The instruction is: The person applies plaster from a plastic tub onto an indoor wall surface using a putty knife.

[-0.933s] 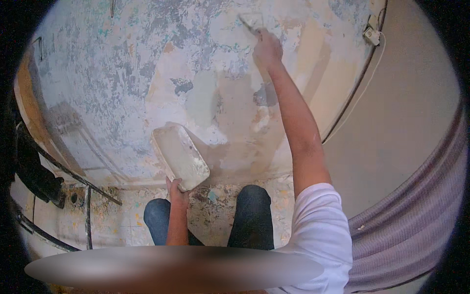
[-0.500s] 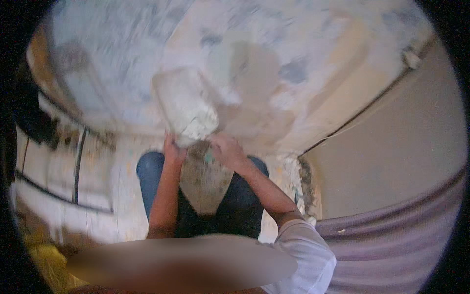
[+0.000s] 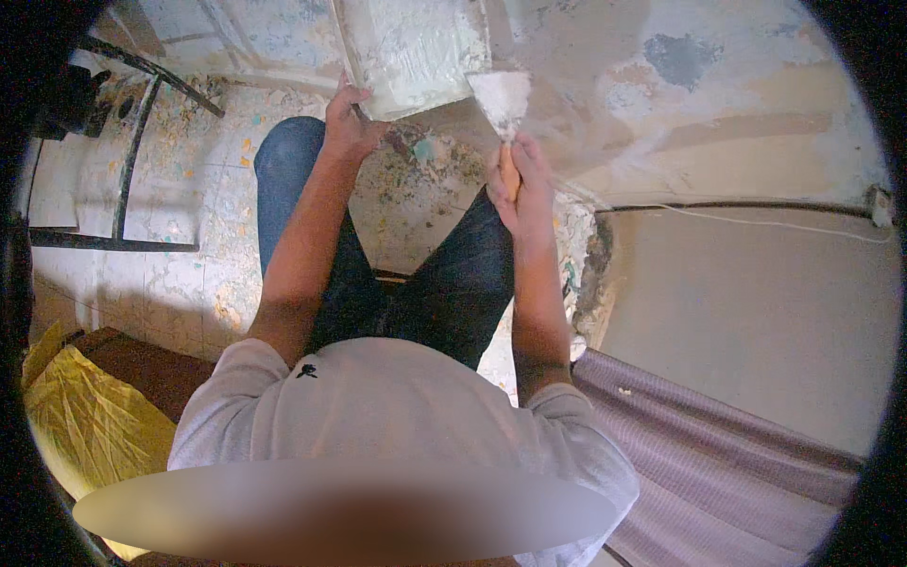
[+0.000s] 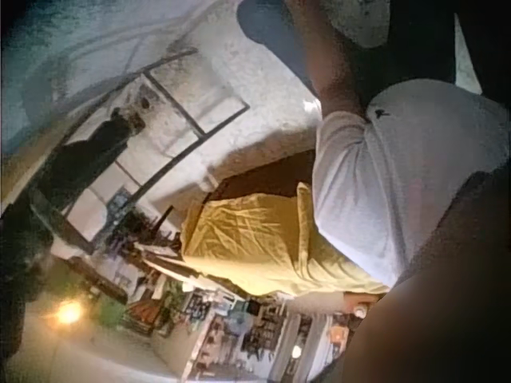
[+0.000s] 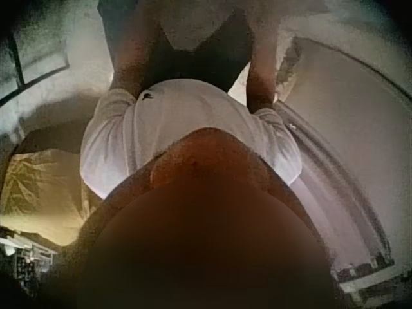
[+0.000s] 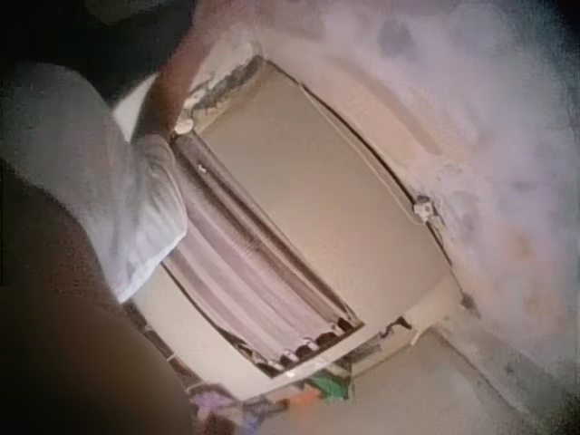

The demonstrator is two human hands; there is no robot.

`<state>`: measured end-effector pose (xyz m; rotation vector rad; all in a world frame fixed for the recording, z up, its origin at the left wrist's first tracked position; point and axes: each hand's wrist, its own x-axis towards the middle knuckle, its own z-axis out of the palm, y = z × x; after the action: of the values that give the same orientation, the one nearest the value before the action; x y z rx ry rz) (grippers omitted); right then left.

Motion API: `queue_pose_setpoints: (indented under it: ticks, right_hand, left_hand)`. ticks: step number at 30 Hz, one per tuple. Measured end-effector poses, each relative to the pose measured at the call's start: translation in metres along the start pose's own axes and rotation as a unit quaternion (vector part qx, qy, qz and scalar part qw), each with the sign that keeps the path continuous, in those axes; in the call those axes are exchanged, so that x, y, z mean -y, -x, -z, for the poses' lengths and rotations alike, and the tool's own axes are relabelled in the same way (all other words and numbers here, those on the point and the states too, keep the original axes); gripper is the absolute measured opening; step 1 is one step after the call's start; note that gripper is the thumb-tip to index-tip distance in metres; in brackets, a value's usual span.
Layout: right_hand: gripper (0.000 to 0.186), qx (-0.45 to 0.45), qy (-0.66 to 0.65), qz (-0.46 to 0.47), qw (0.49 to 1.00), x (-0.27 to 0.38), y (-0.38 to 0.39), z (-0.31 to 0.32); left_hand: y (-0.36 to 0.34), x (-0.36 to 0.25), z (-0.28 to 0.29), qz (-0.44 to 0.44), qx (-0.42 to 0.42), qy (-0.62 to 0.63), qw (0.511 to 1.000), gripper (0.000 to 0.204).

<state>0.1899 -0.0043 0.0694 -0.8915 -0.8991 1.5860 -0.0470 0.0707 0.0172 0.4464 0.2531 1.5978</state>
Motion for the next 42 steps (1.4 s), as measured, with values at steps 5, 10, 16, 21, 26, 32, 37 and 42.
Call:
queue_pose_setpoints:
  ticks: [5, 10, 16, 21, 26, 32, 37, 42]
  right_hand:
    - [0.018, -0.061, 0.004, -0.021, 0.998, -0.022, 0.003, -0.001]
    - [0.011, -0.146, 0.172, 0.073, 0.972, -0.015, 0.002, 0.016]
    - [0.025, -0.076, 0.576, 0.133, 0.803, 0.012, -0.014, 0.005]
    - [0.025, -0.043, 0.555, 0.092, 0.826, 0.009, -0.002, -0.001]
    - [0.023, -0.057, 0.425, 0.003, 0.904, 0.010, 0.007, -0.031]
    - [0.026, -0.039, 0.231, -0.088, 0.968, 0.001, -0.010, -0.014]
    - [0.027, 0.014, 0.003, -0.087, 0.996, 0.013, -0.012, 0.001]
    - [0.025, 0.002, 0.075, 0.116, 0.990, 0.055, -0.035, -0.049]
  left_hand:
    - [0.003, -0.002, -0.003, 0.005, 0.009, 0.017, 1.000, 0.077]
    - [-0.002, -0.003, 0.002, -0.022, 0.012, -0.051, 0.998, 0.084]
    - [-0.001, 0.005, 0.003, 0.011, 0.052, -0.079, 0.995, 0.086]
    - [-0.008, 0.029, 0.028, -0.007, -0.047, -0.259, 0.965, 0.085]
    - [0.000, 0.022, 0.012, 0.027, -0.077, -0.278, 0.957, 0.077]
    - [-0.005, 0.018, 0.002, 0.016, -0.068, -0.211, 0.975, 0.072]
    - [-0.003, 0.001, -0.006, 0.055, -0.118, -0.196, 0.972, 0.078]
    - [0.034, -0.002, 0.071, 0.034, -0.114, -0.158, 0.980, 0.085]
